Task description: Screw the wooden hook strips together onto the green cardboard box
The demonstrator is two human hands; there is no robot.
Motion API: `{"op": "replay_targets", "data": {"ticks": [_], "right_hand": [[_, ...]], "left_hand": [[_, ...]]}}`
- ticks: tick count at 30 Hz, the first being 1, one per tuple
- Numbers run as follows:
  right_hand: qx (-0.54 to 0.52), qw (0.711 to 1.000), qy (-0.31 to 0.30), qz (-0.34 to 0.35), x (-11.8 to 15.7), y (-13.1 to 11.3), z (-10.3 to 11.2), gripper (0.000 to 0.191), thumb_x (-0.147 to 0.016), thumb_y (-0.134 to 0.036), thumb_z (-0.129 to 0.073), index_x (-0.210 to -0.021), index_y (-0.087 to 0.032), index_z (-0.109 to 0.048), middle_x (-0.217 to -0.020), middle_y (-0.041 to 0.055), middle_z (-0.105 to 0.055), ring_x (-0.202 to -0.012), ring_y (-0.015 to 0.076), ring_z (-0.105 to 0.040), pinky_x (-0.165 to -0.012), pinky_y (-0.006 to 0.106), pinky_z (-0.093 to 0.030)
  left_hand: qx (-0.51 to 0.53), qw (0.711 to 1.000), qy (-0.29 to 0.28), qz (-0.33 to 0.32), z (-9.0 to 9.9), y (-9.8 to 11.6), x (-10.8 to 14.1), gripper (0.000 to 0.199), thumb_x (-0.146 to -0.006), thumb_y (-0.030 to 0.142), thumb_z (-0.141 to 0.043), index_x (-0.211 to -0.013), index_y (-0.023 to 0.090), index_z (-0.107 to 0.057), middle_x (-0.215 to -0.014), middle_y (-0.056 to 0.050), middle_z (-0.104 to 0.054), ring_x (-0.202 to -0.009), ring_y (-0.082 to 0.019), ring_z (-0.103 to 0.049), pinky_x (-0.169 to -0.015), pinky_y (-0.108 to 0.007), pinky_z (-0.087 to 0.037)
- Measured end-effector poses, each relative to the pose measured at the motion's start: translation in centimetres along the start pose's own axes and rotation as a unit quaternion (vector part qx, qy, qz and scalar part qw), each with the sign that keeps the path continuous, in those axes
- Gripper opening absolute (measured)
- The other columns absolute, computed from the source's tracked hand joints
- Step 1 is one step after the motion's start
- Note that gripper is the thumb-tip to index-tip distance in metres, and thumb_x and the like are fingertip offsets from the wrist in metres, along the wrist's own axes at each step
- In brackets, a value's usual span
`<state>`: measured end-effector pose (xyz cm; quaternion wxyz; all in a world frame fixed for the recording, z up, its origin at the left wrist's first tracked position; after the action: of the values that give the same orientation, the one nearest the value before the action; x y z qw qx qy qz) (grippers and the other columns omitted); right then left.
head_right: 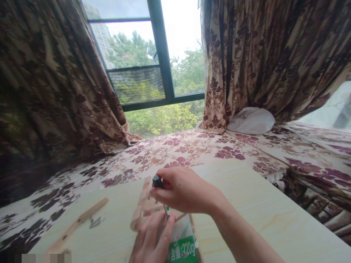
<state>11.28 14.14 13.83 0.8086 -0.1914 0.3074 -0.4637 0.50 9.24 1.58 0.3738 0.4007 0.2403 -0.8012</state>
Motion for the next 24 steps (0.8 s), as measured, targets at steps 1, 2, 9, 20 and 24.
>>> {"op": "replay_targets", "data": {"ticks": [1,2,9,20,24], "right_hand": [[-0.004,1.0,-0.003,0.001,0.0,0.1,0.0,0.018,-0.082,-0.027,-0.052,-0.067,-0.018,-0.047,-0.058,-0.0055,-0.041,-0.056,0.0073,-0.037,-0.051,0.021,-0.025],[-0.004,1.0,0.002,-0.003,0.0,0.2,0.0,0.02,-0.082,-0.028,-0.052,-0.066,-0.018,-0.046,-0.058,-0.0054,-0.041,-0.056,0.0073,-0.036,-0.051,0.021,-0.025],[0.009,0.998,0.043,-0.044,-0.6,1.3,0.2,0.027,-0.081,-0.033,-0.054,-0.063,-0.018,-0.042,-0.057,-0.0053,-0.039,-0.053,0.0077,-0.033,-0.049,0.023,-0.022],[-0.01,0.999,0.035,-0.032,-0.6,1.0,0.0,0.024,-0.082,-0.032,-0.053,-0.065,-0.018,-0.043,-0.057,-0.005,-0.04,-0.054,0.0079,-0.034,-0.05,0.023,-0.022],[0.007,0.997,0.056,-0.044,-0.7,1.2,0.4,0.029,-0.081,-0.035,-0.054,-0.062,-0.018,-0.04,-0.056,-0.0057,-0.038,-0.053,0.0077,-0.032,-0.049,0.023,-0.021]], "left_hand": [[0.002,1.0,-0.007,0.005,0.1,0.0,0.0,0.042,-0.089,0.044,-0.033,-0.124,0.029,-0.05,-0.117,-0.003,-0.054,-0.113,-0.022,-0.047,-0.094,-0.033,-0.039],[0.005,1.0,-0.015,0.01,0.1,0.0,0.0,0.047,-0.087,0.052,-0.035,-0.125,0.029,-0.049,-0.117,-0.004,-0.053,-0.114,-0.023,-0.047,-0.093,-0.033,-0.04],[0.037,0.999,-0.033,0.007,0.3,0.0,0.0,0.061,-0.082,0.064,-0.036,-0.13,0.027,-0.044,-0.116,-0.007,-0.053,-0.114,-0.025,-0.046,-0.095,-0.037,-0.04],[0.026,1.0,-0.015,-0.007,0.4,0.1,-0.2,0.06,-0.083,0.064,-0.032,-0.126,0.026,-0.048,-0.115,-0.006,-0.055,-0.112,-0.024,-0.049,-0.095,-0.036,-0.04],[0.036,0.999,-0.016,-0.012,0.4,0.1,-0.2,0.059,-0.083,0.061,-0.036,-0.127,0.024,-0.047,-0.115,-0.007,-0.055,-0.111,-0.025,-0.049,-0.095,-0.038,-0.04]]}}
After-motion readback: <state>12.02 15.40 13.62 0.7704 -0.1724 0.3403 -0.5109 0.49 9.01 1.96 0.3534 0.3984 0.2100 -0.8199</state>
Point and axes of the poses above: each hand's wrist, its own x-axis away from the middle knuckle, its own z-axis out of the back of the hand, y = z × x, the point moved 7 cm from there along -x, towards the middle knuckle
